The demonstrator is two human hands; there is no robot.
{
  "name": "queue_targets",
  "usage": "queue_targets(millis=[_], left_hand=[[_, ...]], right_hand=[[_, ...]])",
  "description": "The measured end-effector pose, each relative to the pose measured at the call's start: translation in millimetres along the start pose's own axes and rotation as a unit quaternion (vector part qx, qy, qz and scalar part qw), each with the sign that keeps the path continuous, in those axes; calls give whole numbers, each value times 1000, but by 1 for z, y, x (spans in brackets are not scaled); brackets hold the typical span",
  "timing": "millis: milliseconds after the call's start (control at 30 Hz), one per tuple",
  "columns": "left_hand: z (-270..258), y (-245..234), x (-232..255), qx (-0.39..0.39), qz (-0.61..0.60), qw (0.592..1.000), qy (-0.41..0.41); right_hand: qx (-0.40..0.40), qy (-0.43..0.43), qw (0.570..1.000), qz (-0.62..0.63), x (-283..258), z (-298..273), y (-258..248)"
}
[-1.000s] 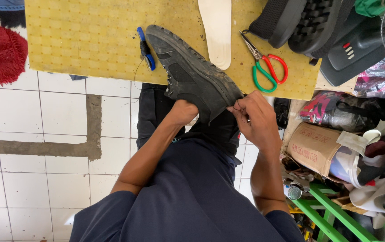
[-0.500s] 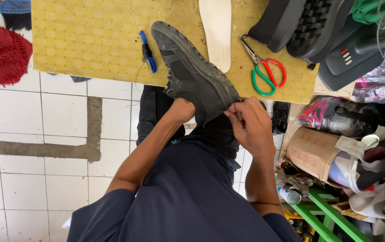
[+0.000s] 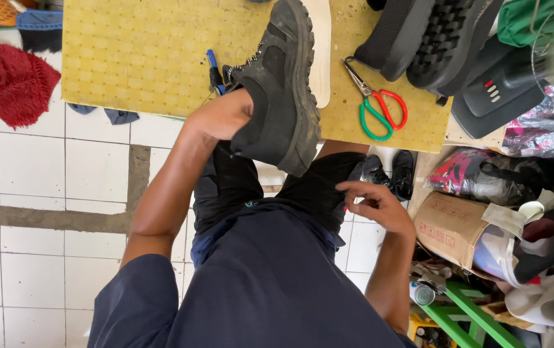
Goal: The person stitches the sole of a black shoe using a needle and thread. They pull the thread through the shoe repeatedly, rotate the shoe to access different areas, and continue sewing along the edge of the sole.
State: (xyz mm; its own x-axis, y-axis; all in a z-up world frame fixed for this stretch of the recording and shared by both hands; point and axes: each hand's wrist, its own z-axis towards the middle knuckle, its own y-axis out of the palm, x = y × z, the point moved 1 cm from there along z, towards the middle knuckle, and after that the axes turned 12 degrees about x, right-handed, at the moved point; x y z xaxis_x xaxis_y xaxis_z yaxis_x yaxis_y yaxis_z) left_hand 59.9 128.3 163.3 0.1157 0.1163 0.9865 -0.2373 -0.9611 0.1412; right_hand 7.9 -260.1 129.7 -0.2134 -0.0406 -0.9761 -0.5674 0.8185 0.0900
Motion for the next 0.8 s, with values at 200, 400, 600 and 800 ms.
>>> queue_targets(millis=[200,400,600,800], left_hand=[[2,7,31,-17,25,1000,1],[6,6,39,-138,-9,989,50],[-1,16,54,-196,45,975,97],[-33,7,134,-64,196,960,191]], right_hand=[[309,136,888,-313,-40,-26,-3],[139,36,979,144,-34,41,33],[26,-20,957,288,-54,76,131],[86,-30,949,301,-54,94,156]])
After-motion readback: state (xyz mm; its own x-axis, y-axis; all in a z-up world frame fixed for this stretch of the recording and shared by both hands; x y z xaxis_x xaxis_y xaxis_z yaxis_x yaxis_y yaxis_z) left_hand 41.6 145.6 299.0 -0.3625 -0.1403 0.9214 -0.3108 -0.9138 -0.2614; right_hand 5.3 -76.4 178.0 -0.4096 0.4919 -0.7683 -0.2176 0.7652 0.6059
